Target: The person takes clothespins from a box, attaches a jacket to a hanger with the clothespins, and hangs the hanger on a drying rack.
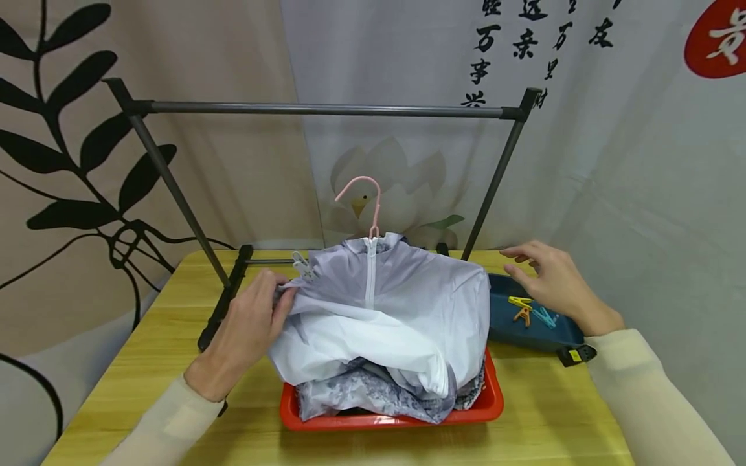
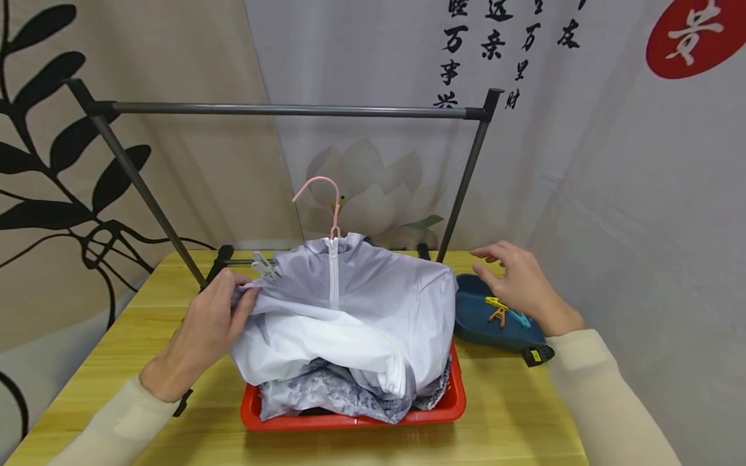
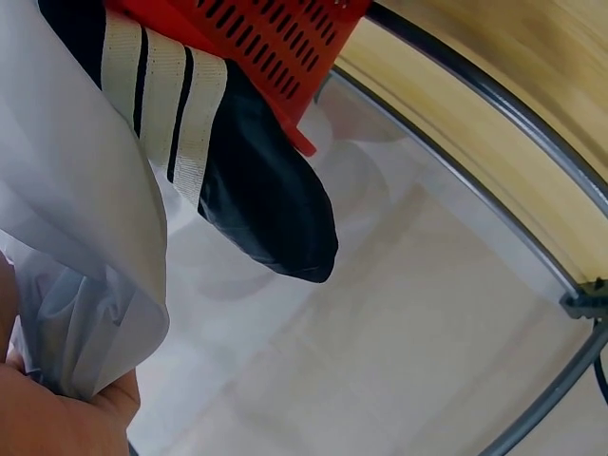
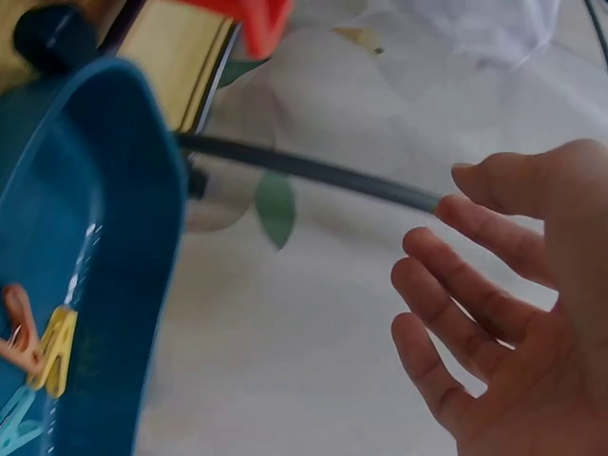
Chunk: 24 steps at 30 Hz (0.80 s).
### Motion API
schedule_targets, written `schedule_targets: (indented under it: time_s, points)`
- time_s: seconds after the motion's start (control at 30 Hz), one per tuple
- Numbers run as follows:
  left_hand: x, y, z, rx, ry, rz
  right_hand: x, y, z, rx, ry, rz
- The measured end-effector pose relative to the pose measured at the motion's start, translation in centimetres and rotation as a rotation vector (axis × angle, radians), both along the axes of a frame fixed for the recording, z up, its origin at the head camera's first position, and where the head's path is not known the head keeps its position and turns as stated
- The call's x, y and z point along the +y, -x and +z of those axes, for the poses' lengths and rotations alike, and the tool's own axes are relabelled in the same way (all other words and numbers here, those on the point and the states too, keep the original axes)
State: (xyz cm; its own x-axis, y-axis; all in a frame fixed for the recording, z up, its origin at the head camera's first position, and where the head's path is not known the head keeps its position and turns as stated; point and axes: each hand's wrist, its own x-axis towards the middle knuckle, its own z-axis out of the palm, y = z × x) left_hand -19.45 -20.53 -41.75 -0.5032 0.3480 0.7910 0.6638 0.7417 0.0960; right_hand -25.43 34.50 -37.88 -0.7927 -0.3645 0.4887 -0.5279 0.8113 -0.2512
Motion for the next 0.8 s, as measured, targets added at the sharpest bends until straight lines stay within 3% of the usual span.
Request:
schedule_targets:
  time_s: [0.4,0.8]
  points:
    - [-0.7,-0.5,-0.5,-0.019,-0.003,0.018,2.1,1.8,-2.4,-0.255,-0.074,-0.059]
    - [-0.7,-0.4,-0.7,-0.030,-0.004,0.012,3.3,2.9,-4.1,-0.385,-0.157,-0.058]
